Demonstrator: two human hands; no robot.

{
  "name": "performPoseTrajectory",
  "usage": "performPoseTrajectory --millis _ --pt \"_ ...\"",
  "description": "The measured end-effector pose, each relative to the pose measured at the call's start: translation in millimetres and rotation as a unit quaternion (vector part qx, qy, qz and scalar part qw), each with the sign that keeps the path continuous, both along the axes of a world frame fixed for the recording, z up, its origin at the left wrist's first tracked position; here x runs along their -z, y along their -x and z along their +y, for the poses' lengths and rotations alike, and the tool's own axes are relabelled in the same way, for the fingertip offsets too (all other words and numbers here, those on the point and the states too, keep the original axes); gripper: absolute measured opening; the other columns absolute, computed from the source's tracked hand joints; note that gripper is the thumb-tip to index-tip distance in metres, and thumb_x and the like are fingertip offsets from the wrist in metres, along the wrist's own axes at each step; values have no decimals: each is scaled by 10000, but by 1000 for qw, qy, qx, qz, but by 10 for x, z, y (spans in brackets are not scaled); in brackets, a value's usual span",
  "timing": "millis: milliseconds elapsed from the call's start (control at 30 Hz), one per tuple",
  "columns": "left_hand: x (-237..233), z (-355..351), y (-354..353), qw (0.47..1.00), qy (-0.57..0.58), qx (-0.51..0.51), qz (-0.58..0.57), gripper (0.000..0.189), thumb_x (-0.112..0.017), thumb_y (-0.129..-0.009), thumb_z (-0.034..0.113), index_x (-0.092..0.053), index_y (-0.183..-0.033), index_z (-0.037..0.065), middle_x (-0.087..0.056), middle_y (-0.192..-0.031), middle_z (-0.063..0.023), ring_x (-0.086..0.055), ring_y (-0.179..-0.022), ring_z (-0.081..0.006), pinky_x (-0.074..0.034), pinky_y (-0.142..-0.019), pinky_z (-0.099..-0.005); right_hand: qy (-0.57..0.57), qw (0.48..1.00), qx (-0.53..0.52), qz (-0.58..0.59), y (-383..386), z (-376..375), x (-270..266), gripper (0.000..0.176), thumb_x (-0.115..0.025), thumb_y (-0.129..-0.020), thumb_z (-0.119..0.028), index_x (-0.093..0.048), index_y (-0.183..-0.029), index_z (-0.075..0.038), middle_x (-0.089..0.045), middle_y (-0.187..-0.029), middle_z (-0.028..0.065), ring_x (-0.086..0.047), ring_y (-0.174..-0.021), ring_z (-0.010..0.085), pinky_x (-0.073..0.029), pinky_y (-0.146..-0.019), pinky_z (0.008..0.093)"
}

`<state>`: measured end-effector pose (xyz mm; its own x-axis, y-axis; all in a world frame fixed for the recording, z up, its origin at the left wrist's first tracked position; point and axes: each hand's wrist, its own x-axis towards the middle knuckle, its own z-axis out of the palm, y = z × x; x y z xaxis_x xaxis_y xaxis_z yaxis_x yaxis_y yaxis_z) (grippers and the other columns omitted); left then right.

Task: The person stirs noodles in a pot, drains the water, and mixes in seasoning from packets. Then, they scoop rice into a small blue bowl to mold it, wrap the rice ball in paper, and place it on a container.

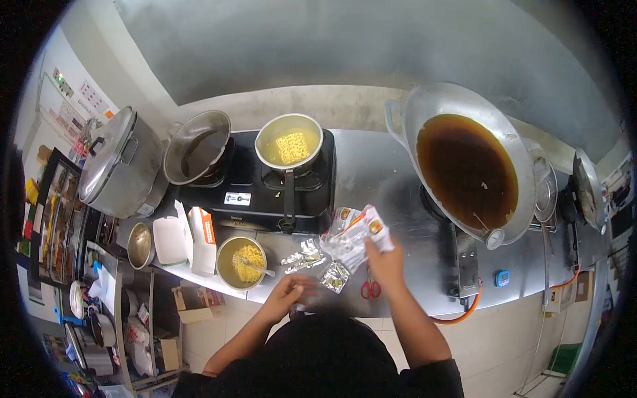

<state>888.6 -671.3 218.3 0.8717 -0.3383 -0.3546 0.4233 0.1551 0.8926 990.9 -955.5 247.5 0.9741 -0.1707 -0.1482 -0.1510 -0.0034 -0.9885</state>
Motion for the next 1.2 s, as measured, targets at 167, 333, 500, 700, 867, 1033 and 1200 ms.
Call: performPoseTrajectory --millis 167,333,500,700,867,1033,1200 --pt "452 305 680 995 -79 -29 44 293 -551 -1060 199 -526 -1305 40 -630 -1285 -114 -648 -1069 -192 -548 -847 -341 -52 988 40 142 -556 -262 476 298 -713 -956 -267 -654 -1124 -28 -661 -749 8 -565 -532 79 -419 -444 245" --pt "370 475 1013 978 -181 -53 85 308 -598 -1035 227 -567 -1277 40 -679 -1129 -90 -660 -977 -168 -551 -785 -327 50 983 126 126 -252 -367 921 313 -675 -985 -342 -630 -986 -32 -625 -746 12 -536 -579 82 -405 -487 273" --pt "424 702 1484 955 -265 -65 118 334 -625 -1015 283 -612 -1232 29 -716 -1077 -108 -698 -935 -205 -556 -787 -347 256 956 -141 8 603 -499 895 254 -652 -977 -196 -577 -804 -26 -573 -764 34 -515 -617 90 -419 -554 279" --pt "764 1111 2184 870 -480 -15 110 446 -674 -936 388 -648 -1186 20 -726 -1076 -188 -697 -989 -360 -549 -862 -441 169 953 -247 -52 1180 431 462 273 -722 -859 -69 -695 -1129 -37 -617 -777 64 -589 -678 168 -508 -652 321" --pt "1422 1569 3037 822 -532 -8 205 404 -683 -933 357 -658 -1172 31 -741 -998 -170 -706 -986 -318 -551 -871 -414 284 861 -413 -93 1017 838 897 255 -737 -898 -150 -601 -1070 -20 -658 -828 42 -592 -620 140 -487 -593 301" --pt "1301 1820 2942 892 -312 -303 124 281 -654 -987 225 -649 -1168 10 -717 -975 -102 -695 -897 -178 -556 -786 -320 226 929 -286 -69 660 1990 490 347 -777 -875 -227 -562 -1047 -17 -658 -806 83 -645 -665 197 -511 -620 358" --pt "819 2260 2071 905 -235 -353 -29 291 -636 -1000 199 -627 -1213 1 -696 -1000 -105 -684 -872 -170 -562 -777 -314 102 959 -263 31 273 2688 517 270 -684 -952 -186 -597 -1131 -5 -643 -808 91 -645 -660 150 -504 -601 312"
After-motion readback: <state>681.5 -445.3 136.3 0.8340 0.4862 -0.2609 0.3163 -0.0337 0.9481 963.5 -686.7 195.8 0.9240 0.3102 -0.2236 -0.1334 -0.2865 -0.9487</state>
